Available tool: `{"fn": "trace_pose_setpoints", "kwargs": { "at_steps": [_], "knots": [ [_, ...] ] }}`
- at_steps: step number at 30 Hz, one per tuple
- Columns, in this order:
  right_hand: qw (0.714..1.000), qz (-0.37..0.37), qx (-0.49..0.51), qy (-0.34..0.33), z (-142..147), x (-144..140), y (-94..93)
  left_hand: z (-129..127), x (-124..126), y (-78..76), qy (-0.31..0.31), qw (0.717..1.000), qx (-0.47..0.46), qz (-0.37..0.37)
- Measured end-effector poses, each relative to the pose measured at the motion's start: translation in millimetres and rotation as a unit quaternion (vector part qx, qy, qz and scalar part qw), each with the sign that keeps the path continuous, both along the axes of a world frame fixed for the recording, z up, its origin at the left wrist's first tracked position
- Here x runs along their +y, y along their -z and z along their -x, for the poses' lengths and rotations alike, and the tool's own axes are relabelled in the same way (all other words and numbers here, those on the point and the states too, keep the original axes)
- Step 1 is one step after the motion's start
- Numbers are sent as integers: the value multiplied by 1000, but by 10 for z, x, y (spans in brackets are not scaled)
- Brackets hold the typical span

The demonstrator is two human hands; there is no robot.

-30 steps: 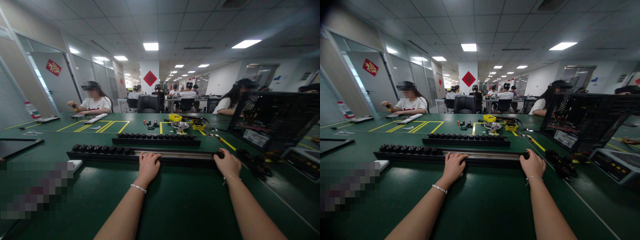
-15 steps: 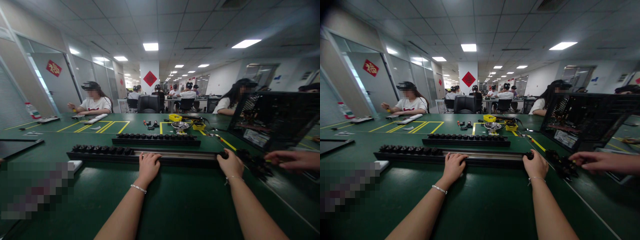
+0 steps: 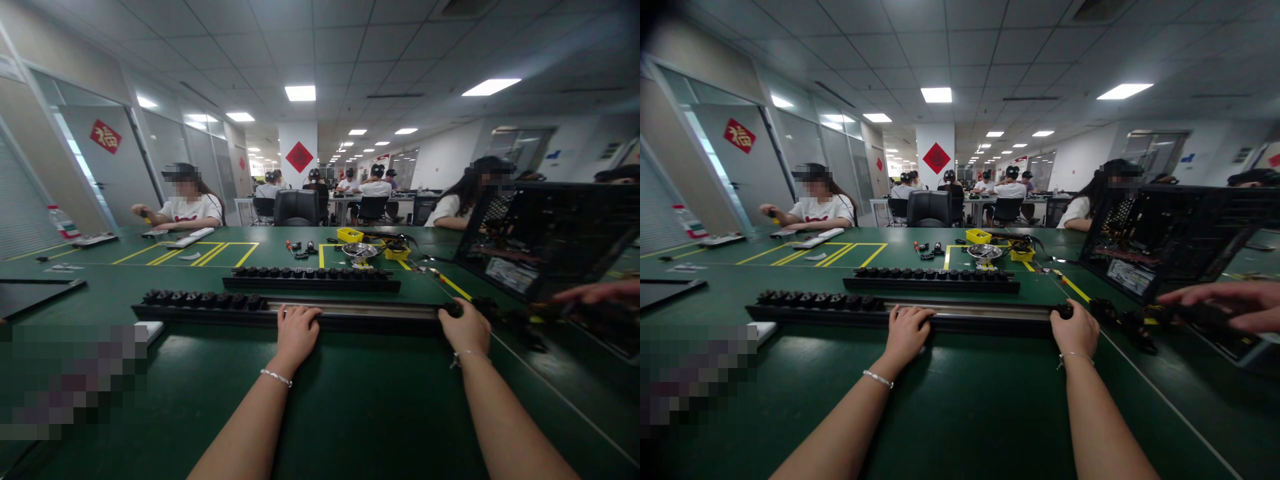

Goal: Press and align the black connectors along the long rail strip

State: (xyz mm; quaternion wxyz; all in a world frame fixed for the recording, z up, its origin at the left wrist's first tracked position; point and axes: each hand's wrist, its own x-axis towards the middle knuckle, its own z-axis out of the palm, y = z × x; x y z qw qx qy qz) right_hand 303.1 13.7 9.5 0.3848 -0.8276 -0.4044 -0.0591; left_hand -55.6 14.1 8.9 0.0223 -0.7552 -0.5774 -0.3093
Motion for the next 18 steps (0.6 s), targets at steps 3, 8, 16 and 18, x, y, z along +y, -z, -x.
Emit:
{"fn": "trace_pose_setpoints", "kwargs": {
  "at_steps": [3, 8, 16, 18],
  "knots": [
    [1000, -5, 16, 12, -34, 9, 11, -4, -4, -8, -1, 1000, 0, 4],
    [999, -17, 38, 19, -38, 4, 6, -7, -9, -24, -2, 1000, -2, 5],
    [996, -14, 79, 32, -56, -18, -21, -2, -1, -1, -3, 1000, -4, -5],
    [995, -17, 88, 42, -67, -21, -25, -1, 2, 5, -4, 1000, -4, -8]
  ]
}}
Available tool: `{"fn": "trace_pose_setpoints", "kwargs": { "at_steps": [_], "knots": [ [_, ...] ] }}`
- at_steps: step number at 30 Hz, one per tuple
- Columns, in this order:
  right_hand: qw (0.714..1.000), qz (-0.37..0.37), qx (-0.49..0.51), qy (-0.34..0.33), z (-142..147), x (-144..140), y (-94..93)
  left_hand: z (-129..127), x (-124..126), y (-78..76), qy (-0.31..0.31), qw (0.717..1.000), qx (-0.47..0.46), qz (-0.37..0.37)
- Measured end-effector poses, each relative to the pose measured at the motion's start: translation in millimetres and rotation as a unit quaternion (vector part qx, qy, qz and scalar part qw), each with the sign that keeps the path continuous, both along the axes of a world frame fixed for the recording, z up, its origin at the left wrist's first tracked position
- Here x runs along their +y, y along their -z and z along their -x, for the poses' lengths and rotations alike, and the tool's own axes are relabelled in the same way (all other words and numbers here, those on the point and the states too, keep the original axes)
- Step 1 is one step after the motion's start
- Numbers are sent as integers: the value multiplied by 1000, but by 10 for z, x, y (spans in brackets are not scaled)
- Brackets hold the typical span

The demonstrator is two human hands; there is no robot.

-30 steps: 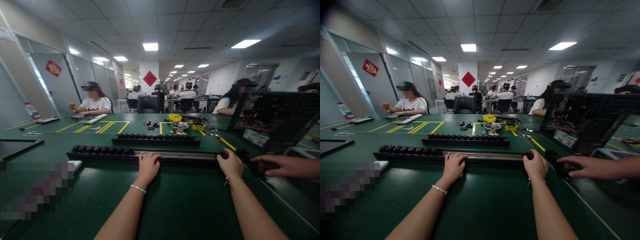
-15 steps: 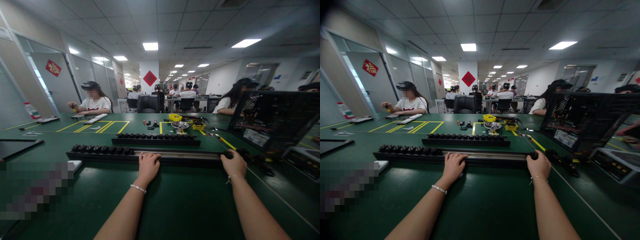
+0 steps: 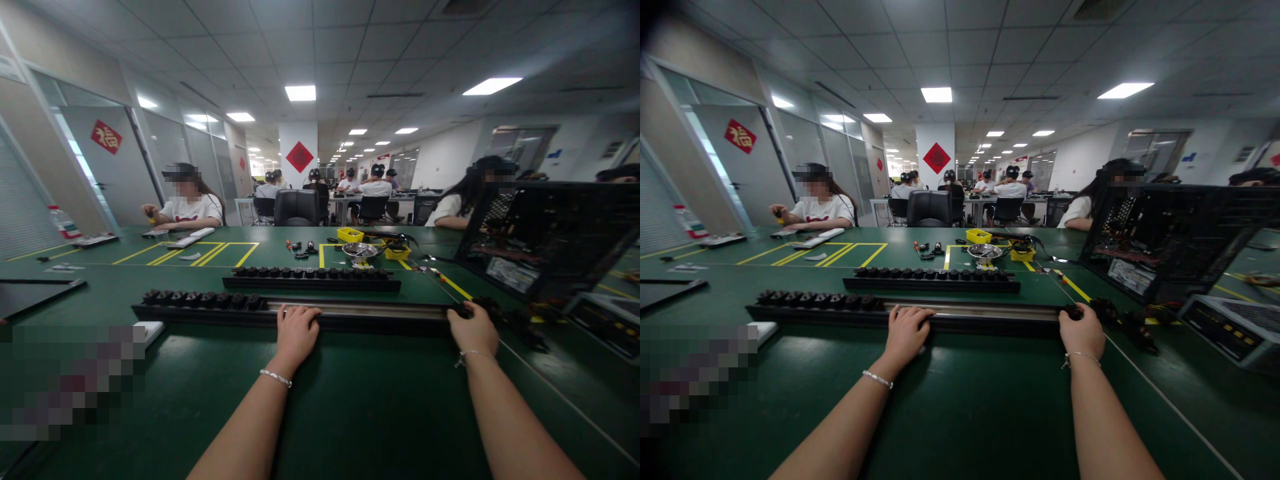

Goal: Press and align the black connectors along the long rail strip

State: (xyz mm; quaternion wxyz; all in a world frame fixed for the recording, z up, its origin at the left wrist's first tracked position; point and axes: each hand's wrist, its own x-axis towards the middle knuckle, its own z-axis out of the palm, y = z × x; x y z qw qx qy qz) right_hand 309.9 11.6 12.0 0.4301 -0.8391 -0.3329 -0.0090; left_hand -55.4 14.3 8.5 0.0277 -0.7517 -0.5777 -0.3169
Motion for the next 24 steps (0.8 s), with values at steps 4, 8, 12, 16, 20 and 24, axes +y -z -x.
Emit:
{"fn": "trace_pose_setpoints", "kwargs": {
  "at_steps": [4, 8, 12, 16, 20, 24],
  "knots": [
    [1000, 1, 7, 9, -25, 0, 0, -1, -1, -3, 0, 1000, 1, 5],
    [1000, 12, 10, 14, -62, 6, 21, -3, -8, -14, -1, 1000, 3, 10],
    [1000, -6, 5, 21, -117, 16, 59, -1, -12, -16, 3, 1000, 4, 8],
    [1000, -7, 6, 28, -156, 16, 65, 2, -9, -11, 3, 1000, 1, 9],
    [999, 2, 26, 35, -148, -8, 14, 2, -3, -11, 1, 1000, 0, 8],
    [998, 21, 44, 29, -131, -44, -48, 0, -7, -16, 1, 1000, 2, 8]
  ]
}}
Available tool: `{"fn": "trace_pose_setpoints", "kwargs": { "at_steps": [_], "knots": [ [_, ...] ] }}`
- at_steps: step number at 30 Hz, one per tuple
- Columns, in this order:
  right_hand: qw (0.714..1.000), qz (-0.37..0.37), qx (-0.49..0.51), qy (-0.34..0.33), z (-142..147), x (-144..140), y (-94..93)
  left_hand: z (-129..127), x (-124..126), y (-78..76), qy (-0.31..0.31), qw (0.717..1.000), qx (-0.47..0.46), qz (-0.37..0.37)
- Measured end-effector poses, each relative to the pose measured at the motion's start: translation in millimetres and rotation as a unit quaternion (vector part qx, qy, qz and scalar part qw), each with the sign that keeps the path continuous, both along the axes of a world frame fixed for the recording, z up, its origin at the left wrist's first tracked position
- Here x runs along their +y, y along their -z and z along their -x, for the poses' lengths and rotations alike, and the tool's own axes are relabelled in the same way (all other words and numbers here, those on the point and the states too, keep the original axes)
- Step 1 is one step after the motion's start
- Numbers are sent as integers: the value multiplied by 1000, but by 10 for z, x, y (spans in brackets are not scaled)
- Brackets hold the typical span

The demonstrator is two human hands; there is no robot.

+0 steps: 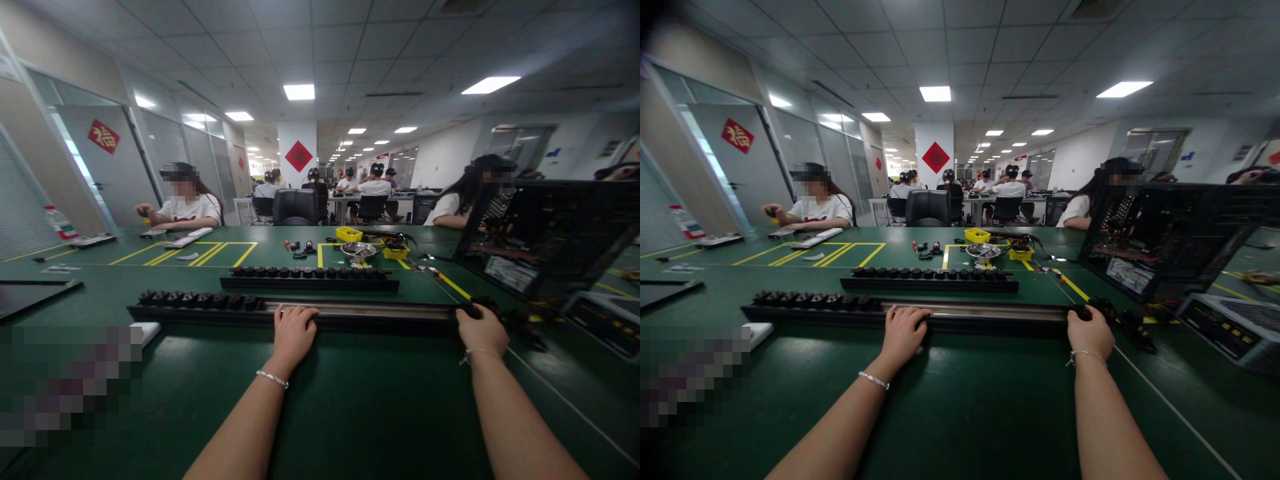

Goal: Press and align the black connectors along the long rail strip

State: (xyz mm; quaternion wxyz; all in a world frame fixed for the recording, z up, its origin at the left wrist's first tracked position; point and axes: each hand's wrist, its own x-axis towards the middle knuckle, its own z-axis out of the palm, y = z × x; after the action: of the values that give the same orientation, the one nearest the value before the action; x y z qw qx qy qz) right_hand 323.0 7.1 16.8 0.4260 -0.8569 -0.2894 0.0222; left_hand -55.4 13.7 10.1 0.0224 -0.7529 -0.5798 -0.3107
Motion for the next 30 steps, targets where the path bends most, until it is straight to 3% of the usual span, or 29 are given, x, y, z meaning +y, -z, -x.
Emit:
{"fn": "trace_pose_setpoints", "kwargs": {
  "at_steps": [11, 30],
  "knots": [
    [1000, 10, 19, 15, -55, -34, -61, 3, 5, -3, -2, 1000, 6, 8],
    [998, 15, 23, 63, -310, -85, 7, -9, 1, -9, -6, 1000, -4, 8]
  ]
}}
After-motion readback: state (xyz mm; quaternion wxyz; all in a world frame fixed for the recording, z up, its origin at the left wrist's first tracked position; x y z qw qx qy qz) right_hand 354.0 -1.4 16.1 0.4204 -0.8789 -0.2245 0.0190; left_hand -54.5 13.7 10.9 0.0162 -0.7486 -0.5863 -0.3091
